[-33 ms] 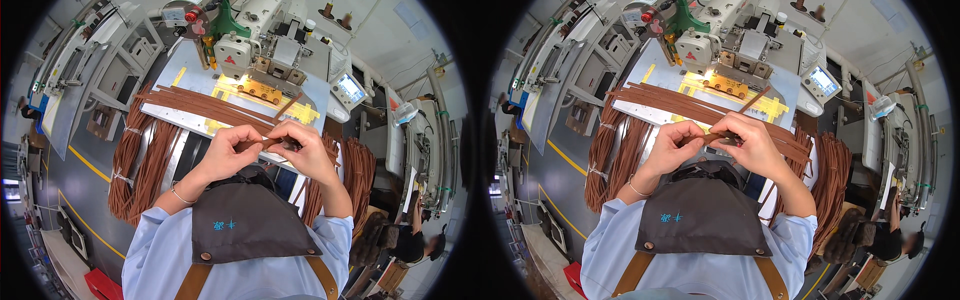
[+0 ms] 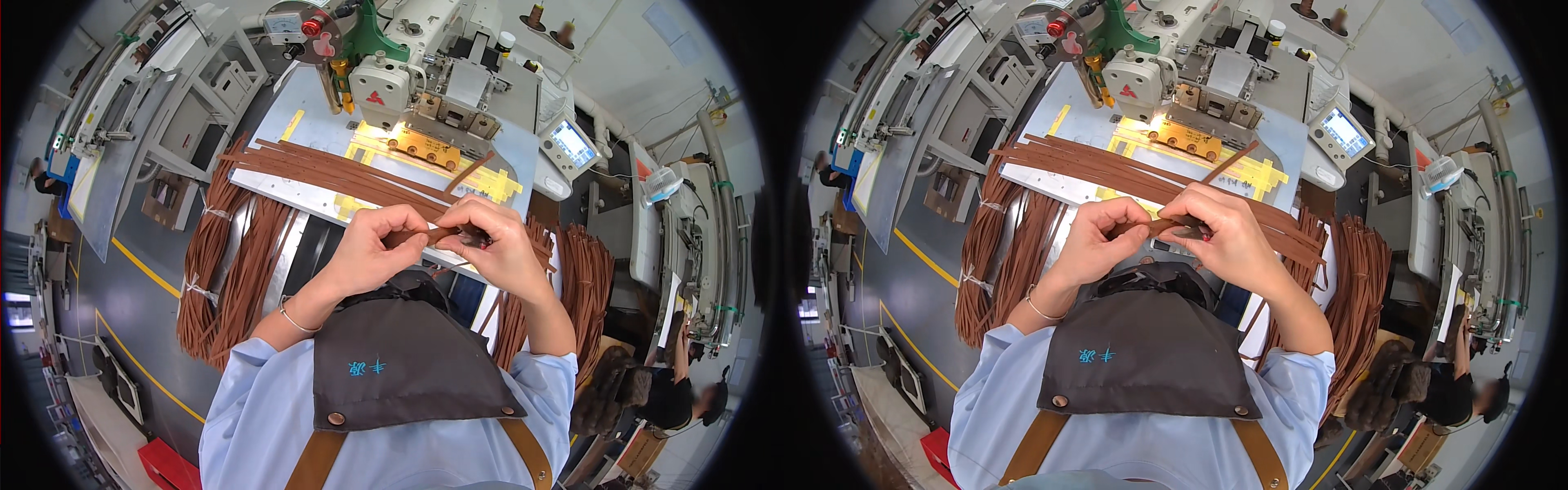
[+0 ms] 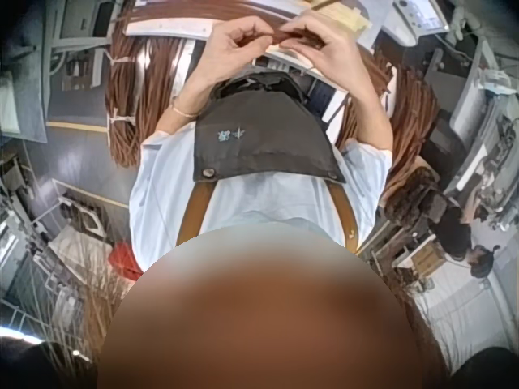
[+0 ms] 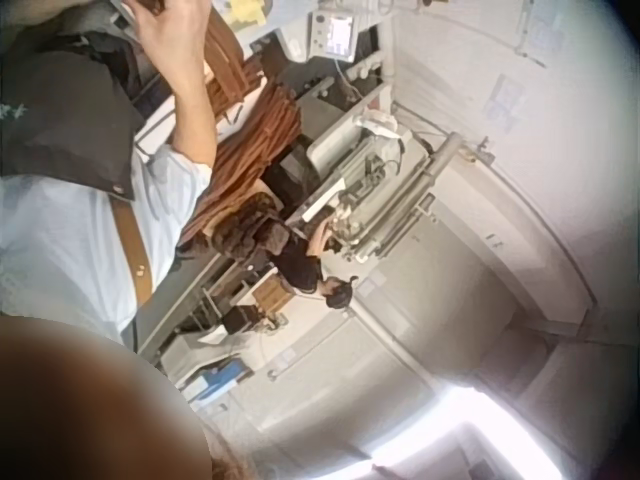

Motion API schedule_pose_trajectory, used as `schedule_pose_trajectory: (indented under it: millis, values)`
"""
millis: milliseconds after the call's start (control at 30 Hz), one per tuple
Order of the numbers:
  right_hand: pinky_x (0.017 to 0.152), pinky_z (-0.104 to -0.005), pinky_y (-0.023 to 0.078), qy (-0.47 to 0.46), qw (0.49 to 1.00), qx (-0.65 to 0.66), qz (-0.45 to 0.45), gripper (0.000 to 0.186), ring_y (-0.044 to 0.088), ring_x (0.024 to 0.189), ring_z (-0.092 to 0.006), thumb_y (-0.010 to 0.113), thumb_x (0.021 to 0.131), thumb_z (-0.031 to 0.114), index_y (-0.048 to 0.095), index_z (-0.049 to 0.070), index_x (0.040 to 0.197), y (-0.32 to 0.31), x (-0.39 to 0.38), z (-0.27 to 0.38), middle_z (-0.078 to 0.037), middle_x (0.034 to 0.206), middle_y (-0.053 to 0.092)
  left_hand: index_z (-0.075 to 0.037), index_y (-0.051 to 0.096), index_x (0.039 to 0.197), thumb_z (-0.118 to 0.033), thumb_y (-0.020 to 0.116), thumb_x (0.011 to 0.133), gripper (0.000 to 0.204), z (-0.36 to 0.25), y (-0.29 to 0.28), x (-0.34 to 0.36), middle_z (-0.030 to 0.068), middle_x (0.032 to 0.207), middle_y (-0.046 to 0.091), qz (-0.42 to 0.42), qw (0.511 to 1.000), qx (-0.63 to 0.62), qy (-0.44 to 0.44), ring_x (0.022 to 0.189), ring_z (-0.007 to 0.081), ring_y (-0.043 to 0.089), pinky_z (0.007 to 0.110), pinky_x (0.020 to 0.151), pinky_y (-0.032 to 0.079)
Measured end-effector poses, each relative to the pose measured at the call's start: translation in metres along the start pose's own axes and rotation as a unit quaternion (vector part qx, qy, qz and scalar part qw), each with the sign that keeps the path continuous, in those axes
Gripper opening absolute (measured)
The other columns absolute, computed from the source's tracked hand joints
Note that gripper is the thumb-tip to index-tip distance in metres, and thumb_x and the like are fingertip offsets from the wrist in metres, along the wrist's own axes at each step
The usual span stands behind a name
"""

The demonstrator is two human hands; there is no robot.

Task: Assembling and finishing leather straps by hand in a workshop.

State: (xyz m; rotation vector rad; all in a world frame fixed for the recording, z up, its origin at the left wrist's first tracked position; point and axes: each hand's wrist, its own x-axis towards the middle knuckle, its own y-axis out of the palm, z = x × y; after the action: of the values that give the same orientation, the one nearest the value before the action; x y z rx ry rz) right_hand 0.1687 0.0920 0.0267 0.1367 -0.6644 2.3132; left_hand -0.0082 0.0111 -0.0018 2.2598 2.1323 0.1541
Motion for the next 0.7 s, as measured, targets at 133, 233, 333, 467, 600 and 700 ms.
schedule_pose_trajectory:
  millis: [133, 233, 333, 467, 600, 700]
  values:
    - [0.059, -0.0277, 0.046, -0.021, 0.999, -0.04, 0.0, 0.024, 0.059, 0.069, -0.0184, 0.073, 0.064, -0.006, 0.061, -0.003, 0.085, -0.003, -0.0008, -0.0023, -0.008, 0.078, 0.06, 0.001, 0.058, 0.086, -0.003, 0.049, 0.086, 0.01, -0.0005, -0.0006, 0.001, -0.0039, 0.059, 0.05, 0.01, 1.0, 0.006, -0.016, 0.054, 0.0, 0.042, 0.018, 0.049, 0.034]
    - [0.058, -0.0267, 0.046, -0.017, 0.999, -0.026, -0.007, 0.024, 0.059, 0.069, -0.0181, 0.073, 0.064, -0.006, 0.061, -0.003, 0.085, -0.0033, -0.002, -0.0019, -0.009, 0.078, 0.06, 0.001, 0.058, 0.086, -0.004, 0.047, 0.087, 0.013, 0.0013, 0.0002, 0.0017, -0.0025, 0.058, 0.05, 0.008, 1.0, 0.005, -0.006, 0.054, 0.0012, 0.043, 0.018, 0.049, 0.034]
    - [0.058, -0.0268, 0.046, -0.01, 0.999, -0.044, -0.004, 0.025, 0.059, 0.069, -0.0182, 0.072, 0.064, -0.007, 0.061, -0.003, 0.085, -0.0053, -0.003, -0.0005, -0.009, 0.078, 0.06, 0.001, 0.058, 0.085, -0.003, 0.048, 0.086, 0.011, 0.0023, 0.0027, 0.0017, -0.0035, 0.058, 0.049, -0.003, 1.0, -0.011, -0.01, 0.054, 0.0006, 0.041, 0.018, 0.048, 0.033]
    - [0.053, -0.0285, 0.046, -0.033, 0.999, -0.039, -0.011, 0.027, 0.059, 0.068, -0.0195, 0.069, 0.063, -0.011, 0.059, -0.002, 0.086, -0.0044, -0.0037, -0.0011, -0.009, 0.077, 0.056, 0.001, 0.057, 0.084, -0.003, 0.048, 0.086, 0.01, -0.0001, 0.0055, 0.0037, -0.0041, 0.058, 0.048, 0.001, 1.0, 0.015, 0.009, 0.054, 0.0003, 0.039, 0.018, 0.048, 0.032]
    - [0.054, -0.0293, 0.046, -0.056, 0.997, -0.052, -0.02, 0.026, 0.059, 0.067, -0.0205, 0.069, 0.063, -0.01, 0.059, -0.002, 0.086, -0.0047, -0.0044, -0.0025, -0.009, 0.076, 0.057, 0.001, 0.056, 0.083, -0.001, 0.048, 0.084, 0.009, -0.0002, 0.0053, 0.0043, -0.0047, 0.059, 0.047, 0.008, 0.999, 0.032, -0.001, 0.054, 0.0001, 0.038, 0.018, 0.048, 0.03]
    - [0.056, -0.0284, 0.047, -0.045, 0.997, -0.055, -0.016, 0.026, 0.06, 0.069, -0.0202, 0.071, 0.063, -0.01, 0.06, -0.003, 0.085, -0.0064, -0.0051, -0.0025, -0.01, 0.078, 0.059, 0.001, 0.056, 0.084, 0.0, 0.047, 0.083, 0.009, 0.0027, 0.006, 0.0039, -0.005, 0.06, 0.047, 0.003, 1.0, 0.016, -0.001, 0.054, 0.0, 0.038, 0.018, 0.047, 0.03]
